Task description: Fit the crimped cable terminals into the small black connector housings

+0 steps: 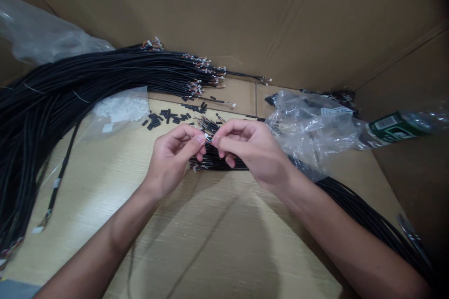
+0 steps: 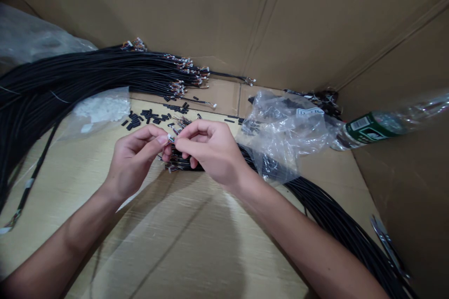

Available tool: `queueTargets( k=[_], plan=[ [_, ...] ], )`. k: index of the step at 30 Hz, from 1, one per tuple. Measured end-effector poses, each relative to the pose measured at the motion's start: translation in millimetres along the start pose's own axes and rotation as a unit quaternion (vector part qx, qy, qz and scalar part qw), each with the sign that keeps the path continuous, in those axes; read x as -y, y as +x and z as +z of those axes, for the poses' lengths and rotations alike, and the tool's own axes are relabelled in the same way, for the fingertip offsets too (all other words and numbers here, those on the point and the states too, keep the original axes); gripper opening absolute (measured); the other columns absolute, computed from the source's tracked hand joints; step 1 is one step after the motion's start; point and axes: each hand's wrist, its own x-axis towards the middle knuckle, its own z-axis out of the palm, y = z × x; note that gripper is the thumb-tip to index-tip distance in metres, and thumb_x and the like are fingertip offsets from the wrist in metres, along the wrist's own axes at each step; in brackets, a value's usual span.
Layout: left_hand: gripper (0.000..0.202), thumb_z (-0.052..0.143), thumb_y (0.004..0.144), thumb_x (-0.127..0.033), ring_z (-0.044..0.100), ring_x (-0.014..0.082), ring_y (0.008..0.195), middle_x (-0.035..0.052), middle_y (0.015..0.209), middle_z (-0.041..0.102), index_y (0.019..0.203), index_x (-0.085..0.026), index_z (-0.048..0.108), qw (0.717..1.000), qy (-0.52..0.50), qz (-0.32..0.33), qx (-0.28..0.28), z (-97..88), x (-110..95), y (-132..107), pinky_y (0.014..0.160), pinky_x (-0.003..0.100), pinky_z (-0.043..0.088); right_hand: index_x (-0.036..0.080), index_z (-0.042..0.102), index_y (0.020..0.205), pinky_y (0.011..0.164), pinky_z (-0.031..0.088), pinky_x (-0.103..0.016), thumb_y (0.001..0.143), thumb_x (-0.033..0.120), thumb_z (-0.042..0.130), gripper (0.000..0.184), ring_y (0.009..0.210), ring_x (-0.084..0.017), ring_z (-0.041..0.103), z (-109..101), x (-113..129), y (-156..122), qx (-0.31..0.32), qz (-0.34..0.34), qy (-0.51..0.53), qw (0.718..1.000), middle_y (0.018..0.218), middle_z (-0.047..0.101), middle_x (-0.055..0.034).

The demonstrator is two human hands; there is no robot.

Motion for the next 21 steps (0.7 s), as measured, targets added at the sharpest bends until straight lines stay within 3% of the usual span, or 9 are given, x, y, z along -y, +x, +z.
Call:
queueTargets(
  k=[21],
  plan=[
    [0.020,0.077,0.095,-0.034,0.063,0.0119,0.066,0.0019,0.076,0.067,0.087,-0.017,0.071,0.999,0.039,0.018,-0.007,-0.1,-3.2,-1.5,0.063,0.022,0.054,0.015,0.071,0.077,0.045,0.048,-0.019,0.076,0.017,0.079,0.008,0.053,-0.009,0.057,3.5,-2.5,-1.7,-0.003,-0.035,-0.047,0.998,0.068,0.067,-0.0005]
  ],
)
